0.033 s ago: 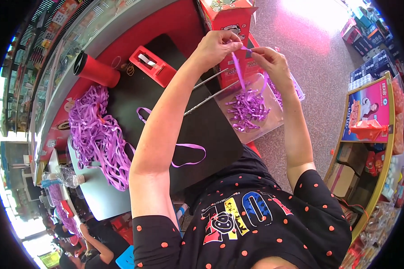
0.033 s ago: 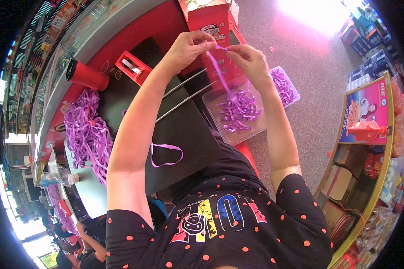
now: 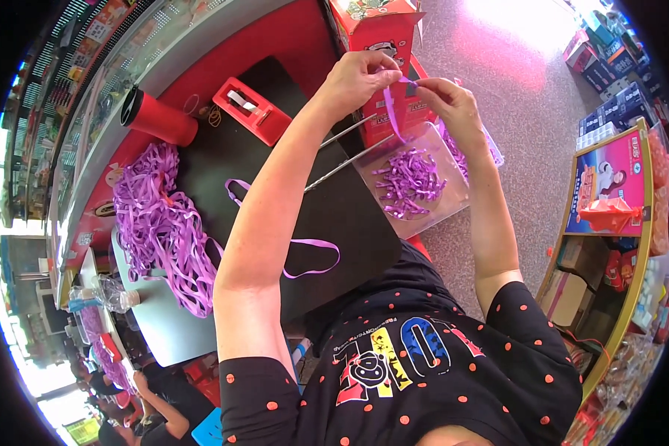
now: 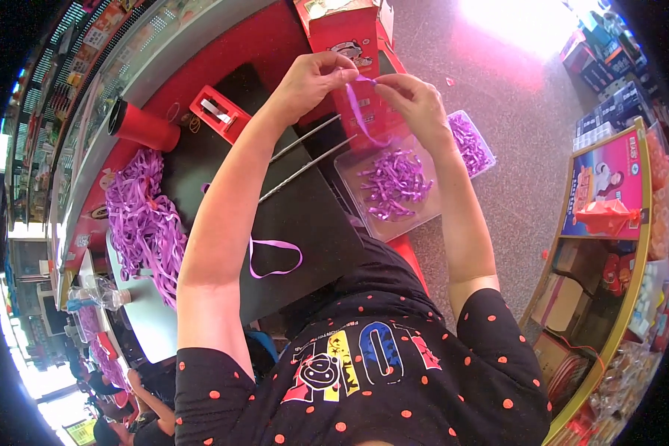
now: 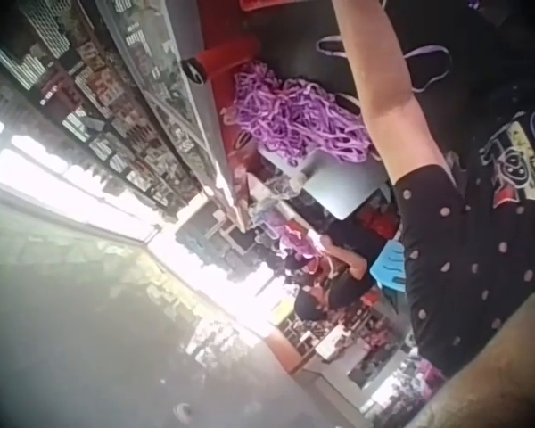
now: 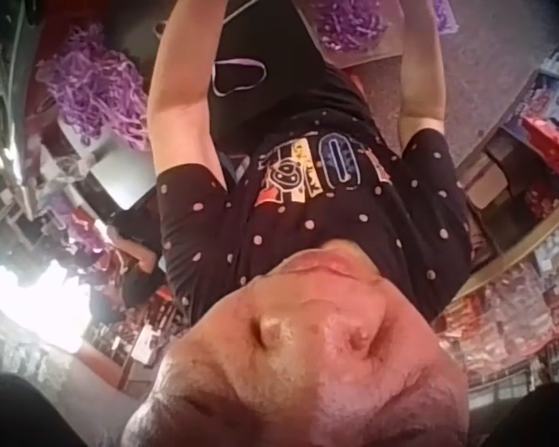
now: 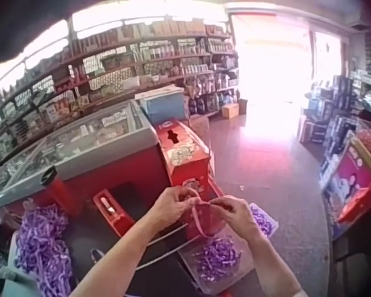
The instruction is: The recorder is seen tying and taping purple ribbons onto a metal wire frame to create decorative items.
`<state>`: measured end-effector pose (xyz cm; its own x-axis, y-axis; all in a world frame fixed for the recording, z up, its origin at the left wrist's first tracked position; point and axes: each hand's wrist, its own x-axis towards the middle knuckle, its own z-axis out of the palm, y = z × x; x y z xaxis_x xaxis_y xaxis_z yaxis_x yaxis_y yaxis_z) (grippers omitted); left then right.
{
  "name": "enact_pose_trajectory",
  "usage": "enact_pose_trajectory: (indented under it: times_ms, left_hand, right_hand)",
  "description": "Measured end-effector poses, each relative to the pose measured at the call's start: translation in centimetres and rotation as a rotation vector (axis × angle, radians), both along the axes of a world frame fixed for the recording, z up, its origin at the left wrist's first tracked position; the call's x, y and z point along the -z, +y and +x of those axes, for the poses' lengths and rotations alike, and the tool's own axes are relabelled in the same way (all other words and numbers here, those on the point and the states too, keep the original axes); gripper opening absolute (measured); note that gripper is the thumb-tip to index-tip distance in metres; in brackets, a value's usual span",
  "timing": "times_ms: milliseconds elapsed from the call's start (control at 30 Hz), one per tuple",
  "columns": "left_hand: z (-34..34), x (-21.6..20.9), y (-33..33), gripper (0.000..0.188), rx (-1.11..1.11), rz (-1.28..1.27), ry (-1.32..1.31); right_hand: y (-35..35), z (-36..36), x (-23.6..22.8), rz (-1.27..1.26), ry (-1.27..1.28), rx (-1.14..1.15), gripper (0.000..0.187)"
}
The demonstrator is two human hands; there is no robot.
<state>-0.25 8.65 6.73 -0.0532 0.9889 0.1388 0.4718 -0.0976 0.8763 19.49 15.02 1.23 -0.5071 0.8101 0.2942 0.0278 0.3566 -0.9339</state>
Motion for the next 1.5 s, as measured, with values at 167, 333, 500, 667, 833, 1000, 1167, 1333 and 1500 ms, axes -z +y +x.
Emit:
enact_pose_trajectory:
  times_ms: [167,333,500,667,833,1000,1167,1333,1500]
  left_hand:
    - [-1.7,1.1,-1.6,0.026,-0.002,0.026,0.230]
    - [-3.5,1.8,-3.8,0.026,0.027,-0.213,0.306]
    - [-3.7,2.0,-5.7,0.024,-0.041,-0.239,0.357]
    - [-2.5,3.4,-7.4,0.017,-0.322,0.281,0.629]
    - [0.0,2.7,-9.1,0.014,-0.309,0.181,0.590]
    - [1.0,4.1,-8.5,0.011,-0.357,0.264,0.694]
    - [0.6,4.7,-8.2,0.010,-0.379,0.175,0.696]
    - [0.1,4.6,-8.1,0.016,-0.364,0.113,0.424]
    - [-0.7,4.1,-8.0,0.019,-0.292,0.132,0.396]
  right_hand:
    - [-1.0,-0.8,1.8,-0.168,-0.080,-0.136,0.022]
    - [-2.4,-3.0,5.7,-0.467,0.020,-0.408,0.022]
    - [-4.5,-4.9,7.3,-0.590,0.151,-0.415,0.021]
    - [-5.7,-5.9,7.9,-0.569,0.210,-0.320,0.021]
    - [-5.4,-5.6,8.3,-0.560,0.236,-0.320,0.023]
    - [-5.4,-5.7,8.5,-0.546,0.223,-0.340,0.020]
    - [-5.5,-5.8,8.6,-0.601,0.202,-0.316,0.020]
    - [-6.2,-5.9,8.5,-0.607,0.259,-0.308,0.025]
    - [-6.7,-5.9,8.0,-0.711,0.283,-0.328,0.026]
